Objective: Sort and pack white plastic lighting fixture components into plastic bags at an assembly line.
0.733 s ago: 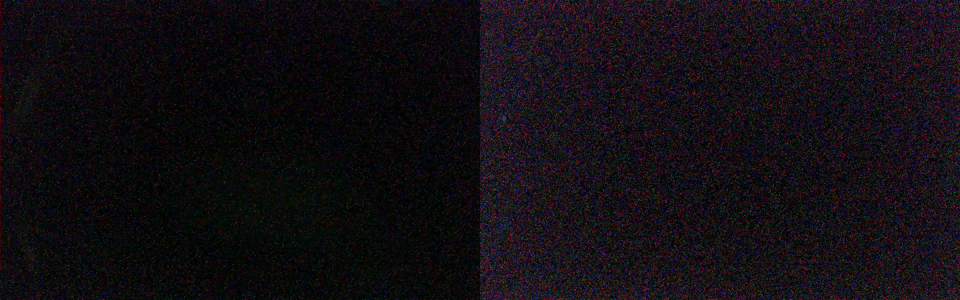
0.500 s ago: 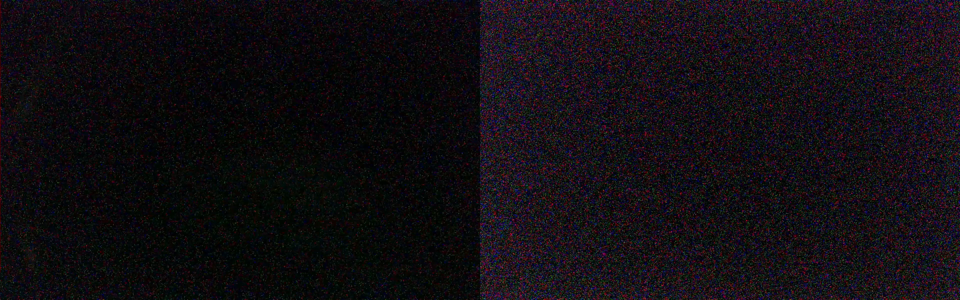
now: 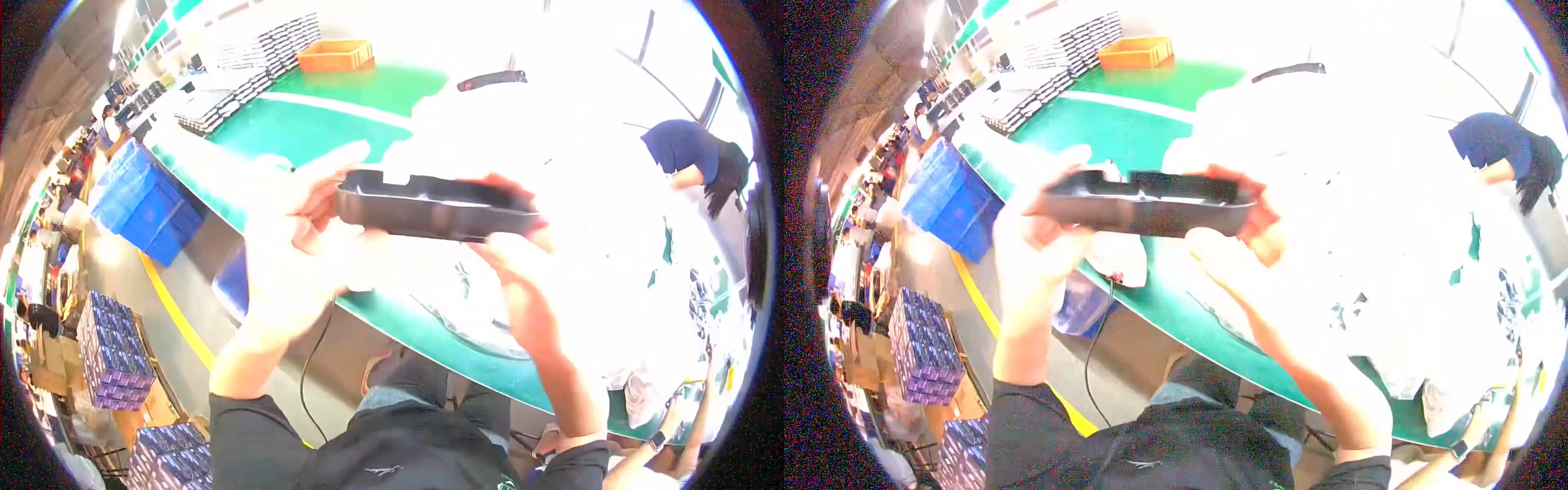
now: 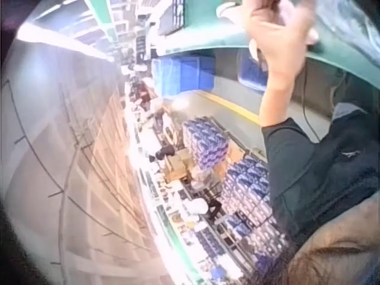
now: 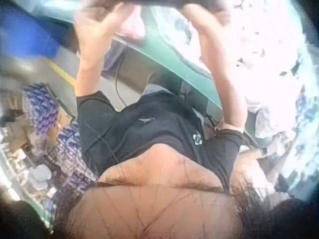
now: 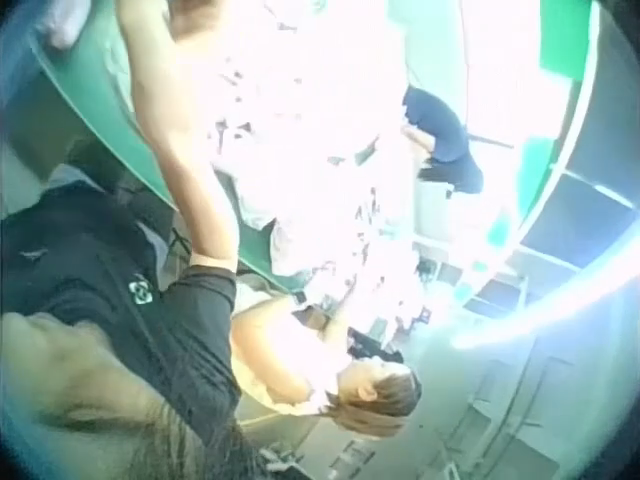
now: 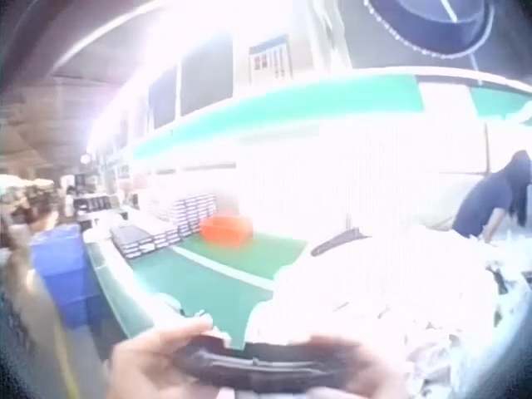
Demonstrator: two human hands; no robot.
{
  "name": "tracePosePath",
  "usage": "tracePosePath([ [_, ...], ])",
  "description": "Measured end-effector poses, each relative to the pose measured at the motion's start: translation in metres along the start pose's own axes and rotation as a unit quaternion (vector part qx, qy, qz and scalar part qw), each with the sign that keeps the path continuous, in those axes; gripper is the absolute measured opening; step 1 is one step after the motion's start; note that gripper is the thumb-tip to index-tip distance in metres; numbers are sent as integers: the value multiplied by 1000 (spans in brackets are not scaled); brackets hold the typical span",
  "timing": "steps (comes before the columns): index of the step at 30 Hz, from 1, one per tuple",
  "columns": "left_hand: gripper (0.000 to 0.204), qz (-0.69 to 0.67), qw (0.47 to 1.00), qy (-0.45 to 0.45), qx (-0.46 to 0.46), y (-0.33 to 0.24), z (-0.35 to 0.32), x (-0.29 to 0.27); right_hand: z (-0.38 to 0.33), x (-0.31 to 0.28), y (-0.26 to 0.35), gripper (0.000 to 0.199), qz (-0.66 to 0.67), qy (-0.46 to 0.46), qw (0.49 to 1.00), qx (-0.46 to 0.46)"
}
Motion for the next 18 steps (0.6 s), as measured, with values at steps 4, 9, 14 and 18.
tracePosePath([
  [4, 73, 385, 918, -36, 90, 32, 32, -71, 51, -22, -74, 51, -160, -14, 985, 67],
  [9, 80, 564, 821, -11, 88, 77, 51, -65, 97, -30, -98, 43, -407, -66, 904, -110],
  [14, 79, 652, 754, 69, 23, 109, 17, -33, 105, 1, -156, 37, -554, -13, 817, -160],
  [18, 72, 655, 754, 34, 33, 127, 44, -55, 113, -2, -192, 68, -569, 83, 803, -157],
])
Point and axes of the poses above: each hand's wrist, its own z-axis towards the middle knuckle, its own x-axis out of the palm, y = z × x, the point moved 9 cm from there along z, towards the middle knuckle, and after that the axes turned 1 degree about x, right-handed, at the moved point
